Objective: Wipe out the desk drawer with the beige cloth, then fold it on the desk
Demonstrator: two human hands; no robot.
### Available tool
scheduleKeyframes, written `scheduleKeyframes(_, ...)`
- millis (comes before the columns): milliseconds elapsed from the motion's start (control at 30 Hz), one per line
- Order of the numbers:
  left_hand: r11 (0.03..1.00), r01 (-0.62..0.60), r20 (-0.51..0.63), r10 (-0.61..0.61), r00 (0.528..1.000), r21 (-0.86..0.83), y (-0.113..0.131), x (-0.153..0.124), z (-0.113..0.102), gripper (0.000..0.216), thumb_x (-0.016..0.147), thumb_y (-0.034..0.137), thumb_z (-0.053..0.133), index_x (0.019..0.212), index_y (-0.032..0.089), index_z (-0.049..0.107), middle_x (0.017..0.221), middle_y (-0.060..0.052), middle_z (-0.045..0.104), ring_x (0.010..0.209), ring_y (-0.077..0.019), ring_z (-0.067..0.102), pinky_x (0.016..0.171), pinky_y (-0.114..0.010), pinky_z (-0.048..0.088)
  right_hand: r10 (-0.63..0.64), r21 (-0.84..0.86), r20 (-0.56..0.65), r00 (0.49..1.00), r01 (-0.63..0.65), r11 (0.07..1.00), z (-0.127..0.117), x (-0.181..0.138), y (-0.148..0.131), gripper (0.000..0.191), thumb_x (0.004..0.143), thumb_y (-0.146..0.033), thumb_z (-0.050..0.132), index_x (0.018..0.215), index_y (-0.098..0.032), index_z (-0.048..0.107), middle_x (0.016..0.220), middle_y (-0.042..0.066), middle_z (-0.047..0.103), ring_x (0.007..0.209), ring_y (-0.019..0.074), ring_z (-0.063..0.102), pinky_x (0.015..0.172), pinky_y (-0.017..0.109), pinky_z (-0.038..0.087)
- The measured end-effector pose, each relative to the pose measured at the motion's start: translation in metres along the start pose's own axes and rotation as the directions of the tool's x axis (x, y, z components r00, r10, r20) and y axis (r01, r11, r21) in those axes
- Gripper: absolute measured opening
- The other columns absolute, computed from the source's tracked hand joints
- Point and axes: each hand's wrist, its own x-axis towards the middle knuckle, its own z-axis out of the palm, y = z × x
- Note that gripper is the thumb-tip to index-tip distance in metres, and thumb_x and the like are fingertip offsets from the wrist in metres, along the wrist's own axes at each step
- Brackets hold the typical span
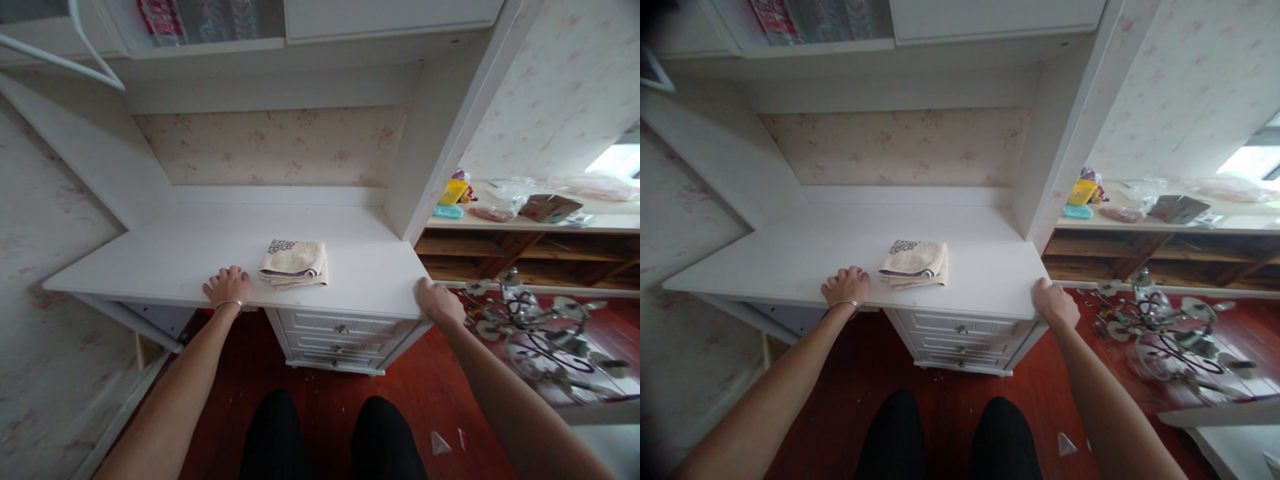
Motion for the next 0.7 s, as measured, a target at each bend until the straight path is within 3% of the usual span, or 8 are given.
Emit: scheduleKeyframes(700, 1.0, -0.004, -0.026, 0.004, 1.0, 0.003, -0.0024, 0.002, 0.0054, 0.04, 0.091, 0.046, 0.034, 0.116, 0.03, 0.061, 0.128, -0.009, 0.056, 0.119, -0.0359, 0.046, 0.103, -0.059, 0.029, -0.004, 0.014, -0.005, 1.0, 0.004, 1.0, 0.0009, 0.0007, -0.0002, 0.075, 0.092, -0.06, 0.027, 0.129, -0.005, 0.061, 0.118, 0.03, 0.062, 0.116, 0.0443, 0.057, 0.089, 0.053, 0.049)
